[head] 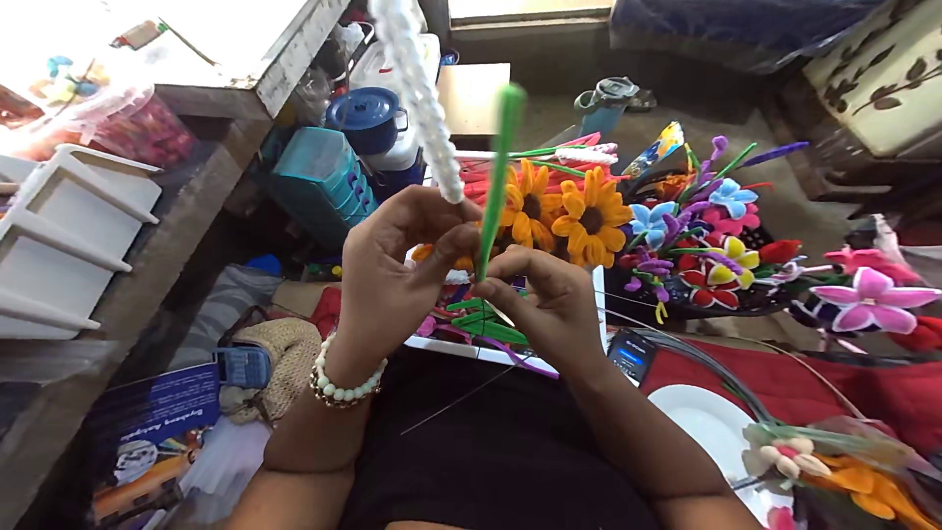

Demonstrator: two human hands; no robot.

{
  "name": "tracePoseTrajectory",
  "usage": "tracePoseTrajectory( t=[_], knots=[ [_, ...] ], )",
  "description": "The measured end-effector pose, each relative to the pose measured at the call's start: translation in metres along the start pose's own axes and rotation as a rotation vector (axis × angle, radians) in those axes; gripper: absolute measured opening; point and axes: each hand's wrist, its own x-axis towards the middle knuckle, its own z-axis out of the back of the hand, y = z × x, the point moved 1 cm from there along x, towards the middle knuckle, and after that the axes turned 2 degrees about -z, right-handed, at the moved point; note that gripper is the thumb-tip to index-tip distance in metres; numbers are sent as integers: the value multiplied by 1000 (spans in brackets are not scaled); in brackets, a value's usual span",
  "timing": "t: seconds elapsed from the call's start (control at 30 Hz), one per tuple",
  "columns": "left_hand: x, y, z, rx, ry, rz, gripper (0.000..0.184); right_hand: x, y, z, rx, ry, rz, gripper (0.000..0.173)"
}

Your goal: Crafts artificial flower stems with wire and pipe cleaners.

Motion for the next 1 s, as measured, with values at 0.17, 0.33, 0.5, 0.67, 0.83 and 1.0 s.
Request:
tracePoseTrajectory(
  t=[0.17,0.33,0.5,0.67,0.83,1.0],
  knots=[
    [1,-5,-1,35,-49,-40,17,0,1,0,0,-19,6,8],
    [0,-5,-5,213,-109,-83,14,-6,2,-5,-322,-155,175,9],
    [3,-5,-6,196,-76,-137,11,-2,3,-1,-145,-65,52,9],
    [7,-4,-4,95,1,-67,12,0,1,4,141,6,-147,7],
    [11,-1,-3,-21,62,-24,8,1,0,9,273,103,-236,8],
    [11,-2,-6,-11,45,-36,9,4,-1,14,400,147,-299,7]
  ],
)
